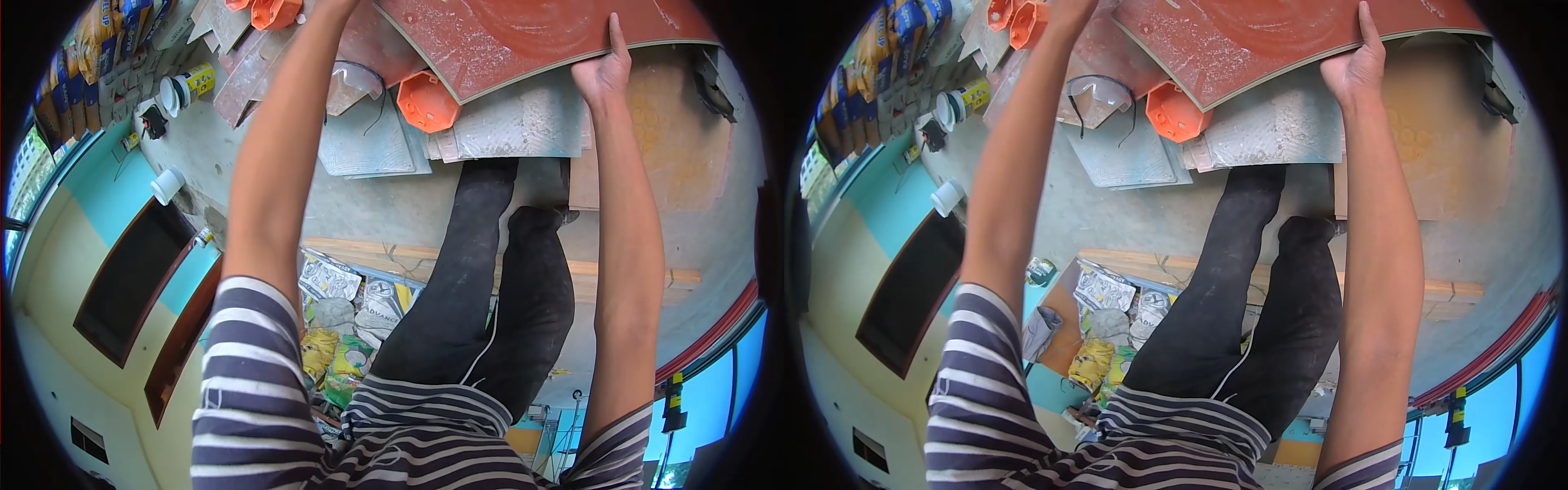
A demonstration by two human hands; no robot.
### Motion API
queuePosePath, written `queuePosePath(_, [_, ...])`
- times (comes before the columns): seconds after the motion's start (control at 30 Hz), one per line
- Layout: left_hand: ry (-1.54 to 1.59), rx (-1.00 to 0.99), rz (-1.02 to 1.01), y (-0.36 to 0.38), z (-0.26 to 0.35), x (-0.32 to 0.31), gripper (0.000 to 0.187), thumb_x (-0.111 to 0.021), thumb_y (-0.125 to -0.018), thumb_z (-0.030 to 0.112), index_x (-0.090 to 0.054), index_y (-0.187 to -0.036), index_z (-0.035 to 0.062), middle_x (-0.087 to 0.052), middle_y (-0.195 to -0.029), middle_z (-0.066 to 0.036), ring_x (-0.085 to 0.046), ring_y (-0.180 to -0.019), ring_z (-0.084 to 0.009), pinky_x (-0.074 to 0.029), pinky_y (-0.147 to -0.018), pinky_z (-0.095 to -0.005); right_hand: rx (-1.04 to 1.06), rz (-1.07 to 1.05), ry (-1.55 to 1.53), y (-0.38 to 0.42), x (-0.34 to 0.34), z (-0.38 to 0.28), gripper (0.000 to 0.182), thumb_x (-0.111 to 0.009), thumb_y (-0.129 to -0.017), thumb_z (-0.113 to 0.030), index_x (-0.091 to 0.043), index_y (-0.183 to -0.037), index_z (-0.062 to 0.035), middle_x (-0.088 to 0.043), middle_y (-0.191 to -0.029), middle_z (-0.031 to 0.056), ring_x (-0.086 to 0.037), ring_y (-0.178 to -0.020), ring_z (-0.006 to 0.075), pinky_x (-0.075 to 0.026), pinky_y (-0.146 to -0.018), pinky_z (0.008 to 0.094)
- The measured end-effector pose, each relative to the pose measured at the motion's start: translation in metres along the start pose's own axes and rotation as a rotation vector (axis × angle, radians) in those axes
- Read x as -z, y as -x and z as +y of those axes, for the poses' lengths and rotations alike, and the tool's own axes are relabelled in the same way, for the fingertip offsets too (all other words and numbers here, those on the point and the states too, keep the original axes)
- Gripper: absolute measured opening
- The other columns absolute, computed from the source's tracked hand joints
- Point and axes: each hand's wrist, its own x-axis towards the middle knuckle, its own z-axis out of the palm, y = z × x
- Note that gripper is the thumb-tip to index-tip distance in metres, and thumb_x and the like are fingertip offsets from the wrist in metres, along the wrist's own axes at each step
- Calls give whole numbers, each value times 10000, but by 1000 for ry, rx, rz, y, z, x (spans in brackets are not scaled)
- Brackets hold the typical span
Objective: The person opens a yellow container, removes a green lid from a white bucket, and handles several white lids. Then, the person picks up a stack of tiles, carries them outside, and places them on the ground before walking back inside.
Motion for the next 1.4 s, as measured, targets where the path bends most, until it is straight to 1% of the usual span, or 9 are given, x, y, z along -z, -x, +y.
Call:
queuePosePath(0.07, [-97,165,78,45,10,42,454,-642,-850,372,-558,-988,-52,-593,-1007,-142,-549,-884,-217,-437,-793,-337,11,23,14,4,-6,1,499,-655,-866,-254,-480,-1289,-55,-498,-1336,81,-434,-1250,274,-252,-1118,440])
queuePosePath(0.13, [44,265,545,100,-22,47,321,-671,-828,256,-558,-936,-25,-575,-950,-109,-542,-863,-219,-436,-769,-342,37,-33,-6,4,2,4,520,-646,-875,-274,-461,-1302,-43,-486,-1347,96,-427,-1257,267,-249,-1122,425])
queuePosePath(0.2, [150,677,724,150,-28,48,402,-743,-774,297,-533,-903,-20,-512,-881,-93,-544,-816,-240,-457,-763,-383,65,1,45,15,14,4,542,-628,-888,-302,-442,-1317,-28,-487,-1339,114,-431,-1252,265,-260,-1115,414])
queuePosePath(0.3, [-65,932,698,195,-43,18,408,-734,-787,307,-541,-913,-30,-545,-914,-113,-545,-815,-212,-460,-733,-368,97,96,346,53,40,4,567,-583,-916,-345,-419,-1334,1,-505,-1303,143,-453,-1228,253,-286,-1097,391])
queuePosePath(0.4, [285,1091,426,204,-61,7,409,-751,-775,329,-582,-926,-11,-572,-821,-80,-492,-634,-144,-392,-533,-282,131,110,836,116,73,-8,514,-560,-930,-349,-486,-1274,25,-537,-1251,132,-485,-1185,205,-323,-1058,328])
queuePosePath(0.67, [342,1044,342,219,-25,32,274,-700,-829,231,-573,-718,15,-554,-673,-27,-480,-625,-110,-396,-579,-282,84,494,1161,294,223,-40,312,-527,-948,-242,-594,-1114,14,-604,-1109,101,-540,-1075,183,-390,-960,294])
queuePosePath(0.77, [142,659,250,253,25,43,253,-690,-845,252,-582,-732,53,-533,-679,24,-433,-624,-83,-339,-558,-250,-19,539,1134,342,241,-42,292,-512,-953,-223,-594,-1123,1,-608,-1107,101,-542,-1080,177,-403,-946,293])
queuePosePath(1.13, [358,280,-484,394,286,56,178,-699,-816,150,-627,-793,-12,-574,-1002,-82,-576,-885,-171,-445,-790,-287,178,-259,961,314,96,-98,440,-510,-967,-285,-462,-1320,-27,-467,-1352,134,-463,-1206,179,-384,-979,315])
queuePosePath(1.4, [372,277,-472,417,285,78,177,-720,-781,160,-670,-853,7,-569,-941,-91,-567,-902,-217,-436,-820,-307,65,-319,1170,328,81,-81,381,-472,-986,-341,-574,-1138,-7,-669,-965,78,-584,-910,139,-455,-844,284])
